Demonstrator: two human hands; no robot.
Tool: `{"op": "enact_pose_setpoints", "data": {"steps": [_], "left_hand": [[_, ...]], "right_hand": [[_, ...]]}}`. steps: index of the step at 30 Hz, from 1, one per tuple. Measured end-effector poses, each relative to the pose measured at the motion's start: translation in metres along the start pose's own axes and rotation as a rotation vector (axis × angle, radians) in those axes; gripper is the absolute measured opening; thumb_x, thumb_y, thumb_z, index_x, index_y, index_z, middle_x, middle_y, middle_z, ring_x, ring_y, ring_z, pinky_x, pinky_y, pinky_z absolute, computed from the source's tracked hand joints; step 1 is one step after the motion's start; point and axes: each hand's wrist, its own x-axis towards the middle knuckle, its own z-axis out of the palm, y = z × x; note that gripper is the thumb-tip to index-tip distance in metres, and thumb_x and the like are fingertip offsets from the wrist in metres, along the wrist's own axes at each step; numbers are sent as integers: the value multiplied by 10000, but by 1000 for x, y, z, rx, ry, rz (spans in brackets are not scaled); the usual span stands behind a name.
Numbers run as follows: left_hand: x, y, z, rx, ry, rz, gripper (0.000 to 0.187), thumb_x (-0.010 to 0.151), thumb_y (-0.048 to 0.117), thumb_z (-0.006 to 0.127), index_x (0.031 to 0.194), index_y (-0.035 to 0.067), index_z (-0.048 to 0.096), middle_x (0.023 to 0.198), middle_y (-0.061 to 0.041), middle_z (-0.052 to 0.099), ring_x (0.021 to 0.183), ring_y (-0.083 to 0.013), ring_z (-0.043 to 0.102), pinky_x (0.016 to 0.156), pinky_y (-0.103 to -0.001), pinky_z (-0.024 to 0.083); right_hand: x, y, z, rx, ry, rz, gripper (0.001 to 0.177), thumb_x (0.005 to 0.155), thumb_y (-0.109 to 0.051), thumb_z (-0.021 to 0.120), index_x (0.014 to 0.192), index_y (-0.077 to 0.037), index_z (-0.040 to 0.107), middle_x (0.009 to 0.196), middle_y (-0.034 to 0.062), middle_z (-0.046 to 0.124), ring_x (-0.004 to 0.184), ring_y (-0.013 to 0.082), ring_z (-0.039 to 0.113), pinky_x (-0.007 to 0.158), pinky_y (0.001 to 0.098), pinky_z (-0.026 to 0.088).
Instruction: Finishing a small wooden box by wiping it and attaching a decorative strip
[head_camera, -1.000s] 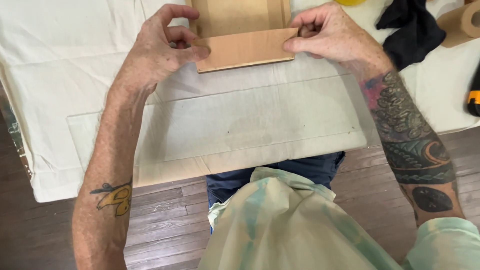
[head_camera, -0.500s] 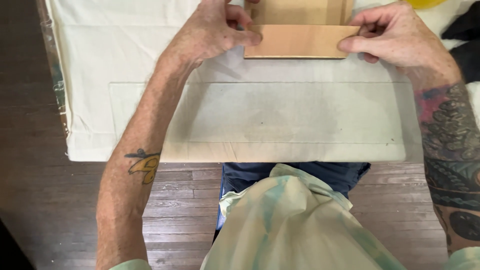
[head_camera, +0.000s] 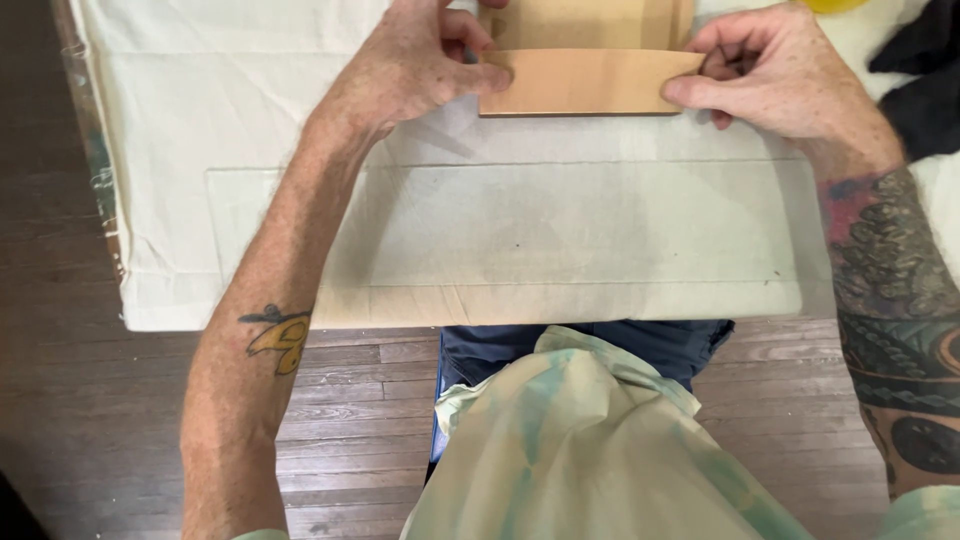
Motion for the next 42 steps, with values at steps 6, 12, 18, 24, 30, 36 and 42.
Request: {"op": "enact_pose_setpoints", "data": {"steps": [6,12,18,24,30,36,42], "left_hand": [[0,3,1,0,-11,-48,488,827,39,814,1246,121,579,871,45,586,731,-21,534,640,-159,434],[-4,19,2,102,9,-121,537,819,104,797,1317,123,597,848,64,633,759,-56,484,713,-197,434],[-4,9,2,114,43,-57,521,821,82,804,1300,124,602,845,55,630,727,-53,474,675,-193,435],[-6,10,3,141,57,-15,470,830,89,780,1264,102,601,851,31,623,712,-72,474,655,-213,434],[-7,12,5,136,48,11,454,848,68,770,1270,104,607,834,27,624,707,-71,484,656,-210,442],[-7,9,6,155,66,13,454,839,80,774,1258,106,603,828,34,609,700,-73,484,654,-210,447],[-9,16,6,168,59,-36,479,852,74,777,1289,128,591,835,46,616,701,-62,486,662,-205,455]], "right_hand": [[-8,-14,1,29,9,83,223,987,-154,826,1091,-125,630,770,-41,598,616,33,579,587,152,473],[-8,-12,3,112,19,84,212,977,-123,821,1047,-155,623,744,-64,547,621,25,575,634,151,565],[-7,-1,7,158,27,36,229,977,-86,815,1056,-152,611,740,-62,540,636,5,560,653,155,604],[-11,-5,11,105,59,-42,186,1018,-51,796,1084,-89,626,775,-26,555,672,29,572,690,182,620],[-11,1,10,69,74,-84,199,1014,-51,819,1080,-58,632,768,7,588,650,53,605,640,184,585],[-13,1,10,81,57,-109,227,1009,-44,818,1094,-78,610,762,-4,561,657,44,582,647,181,569],[-19,-14,11,124,136,-58,295,1004,-23,761,1183,-69,532,748,-31,526,621,65,574,647,192,568]]}}
